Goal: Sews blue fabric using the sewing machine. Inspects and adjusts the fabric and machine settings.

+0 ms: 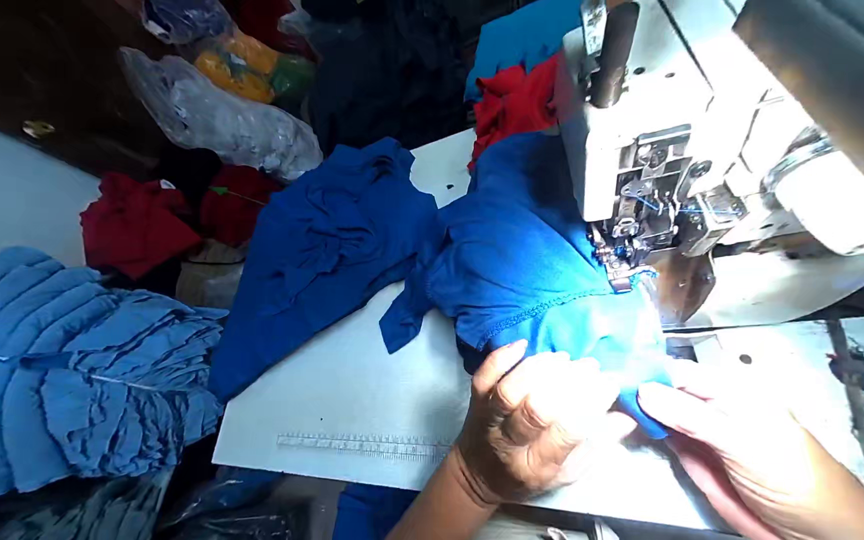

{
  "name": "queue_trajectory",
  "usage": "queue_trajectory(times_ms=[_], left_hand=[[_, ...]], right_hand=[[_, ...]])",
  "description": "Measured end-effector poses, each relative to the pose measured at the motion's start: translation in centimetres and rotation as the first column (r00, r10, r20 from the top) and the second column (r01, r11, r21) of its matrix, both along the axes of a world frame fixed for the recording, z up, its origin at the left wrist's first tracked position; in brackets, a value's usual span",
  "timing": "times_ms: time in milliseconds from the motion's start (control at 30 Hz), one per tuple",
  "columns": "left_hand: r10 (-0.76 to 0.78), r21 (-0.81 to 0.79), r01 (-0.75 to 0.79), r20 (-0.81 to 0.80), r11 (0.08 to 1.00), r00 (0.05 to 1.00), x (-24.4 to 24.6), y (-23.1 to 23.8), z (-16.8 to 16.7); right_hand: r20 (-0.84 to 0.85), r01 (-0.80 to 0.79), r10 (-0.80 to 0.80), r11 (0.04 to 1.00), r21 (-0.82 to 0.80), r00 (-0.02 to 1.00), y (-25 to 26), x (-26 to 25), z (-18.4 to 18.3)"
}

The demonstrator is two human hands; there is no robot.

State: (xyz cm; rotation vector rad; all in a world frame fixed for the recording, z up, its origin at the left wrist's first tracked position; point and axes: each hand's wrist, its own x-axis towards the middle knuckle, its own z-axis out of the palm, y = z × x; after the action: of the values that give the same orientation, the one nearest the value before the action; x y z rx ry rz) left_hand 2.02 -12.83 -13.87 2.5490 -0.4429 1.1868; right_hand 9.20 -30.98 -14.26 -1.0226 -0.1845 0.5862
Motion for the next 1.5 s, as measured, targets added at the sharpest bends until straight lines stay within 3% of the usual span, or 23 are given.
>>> queue_trajectory(times_ms=[100,200,300,433,533,633,767,833,933,967,1033,1100,1133,1233,1367,1433,1500], left_hand=[[0.033,-0.095,-0.034,-0.013,0.995,0.999,0.2,0.1,0.4],[-0.066,-0.184,0.058,-0.033,0.981,0.997,0.7,0.6,1.6],[-0.153,-0.341,0.107,-0.111,0.934,0.982,0.2,1.0,3.1],[-0.076,-0.559,-0.049,-0.198,0.828,0.977,1.3,0.6,5.3],[-0.004,-0.502,-0.106,-0.213,0.858,0.977,3.3,-0.9,6.3],[0.02,-0.457,-0.108,-0.193,0.883,0.981,4.6,-1.7,5.7],[0.006,-0.46,-0.088,-0.178,0.884,0.984,4.6,-1.6,4.8],[-0.019,-0.449,-0.071,-0.194,0.891,0.981,4.3,-0.9,4.9],[-0.069,-0.435,-0.025,-0.201,0.9,0.977,4.1,0.1,5.1],[-0.071,-0.433,-0.019,-0.191,0.901,0.979,4.0,0.3,5.2],[-0.041,-0.436,-0.041,-0.178,0.899,0.983,3.8,0.2,5.6],[-0.006,-0.45,-0.063,-0.151,0.891,0.989,3.7,-0.5,6.0],[-0.037,-0.46,-0.028,-0.132,0.887,0.99,3.8,-0.7,6.0],[-0.157,-0.458,0.085,-0.121,0.885,0.98,4.4,-1.3,5.5],[-0.116,-0.422,0.05,-0.133,0.905,0.984,5.2,-1.3,4.3],[-0.103,-0.399,0.039,-0.142,0.916,0.984,5.1,-0.2,4.2],[-0.124,-0.41,0.045,-0.169,0.911,0.978,4.8,1.0,4.5]], right_hand=[[0.063,-0.002,0.001,1.0,0.021,0.998,0.1,0.0,0.4],[0.054,-0.002,0.001,0.999,0.034,0.999,0.1,0.0,0.4],[0.115,0.061,-0.051,0.995,-0.077,0.992,0.2,-0.1,-0.5],[0.456,0.206,-0.056,0.936,-0.286,0.888,0.6,-0.4,-1.3],[0.594,0.315,-0.043,0.877,-0.362,0.803,0.8,-0.2,-0.4],[0.725,0.548,-0.124,0.743,-0.385,0.678,0.4,1.5,1.3],[0.868,0.723,-0.012,0.558,-0.407,0.497,1.1,3.5,3.0],[0.901,0.745,0.034,0.549,-0.379,0.432,1.7,3.9,3.2],[0.929,0.744,-0.021,0.607,-0.281,0.369,0.8,4.4,2.8],[0.934,0.766,-0.032,0.582,-0.272,0.356,-0.4,4.8,2.5],[0.919,0.828,-0.023,0.442,-0.344,0.394,-3.7,5.5,1.4],[0.856,0.816,0.069,0.274,-0.509,0.512,-6.9,5.7,0.7],[0.817,0.776,0.118,0.264,-0.574,0.564,-7.8,5.3,1.0],[0.819,0.704,0.09,0.462,-0.539,0.567,-5.2,3.3,2.0],[0.825,0.639,-0.012,0.639,-0.427,0.564,0.0,2.9,0.9],[0.778,0.55,-0.038,0.728,-0.408,0.627,0.0,3.2,0.6],[0.654,0.395,-0.074,0.846,-0.358,0.752,-0.6,3.0,0.5]])
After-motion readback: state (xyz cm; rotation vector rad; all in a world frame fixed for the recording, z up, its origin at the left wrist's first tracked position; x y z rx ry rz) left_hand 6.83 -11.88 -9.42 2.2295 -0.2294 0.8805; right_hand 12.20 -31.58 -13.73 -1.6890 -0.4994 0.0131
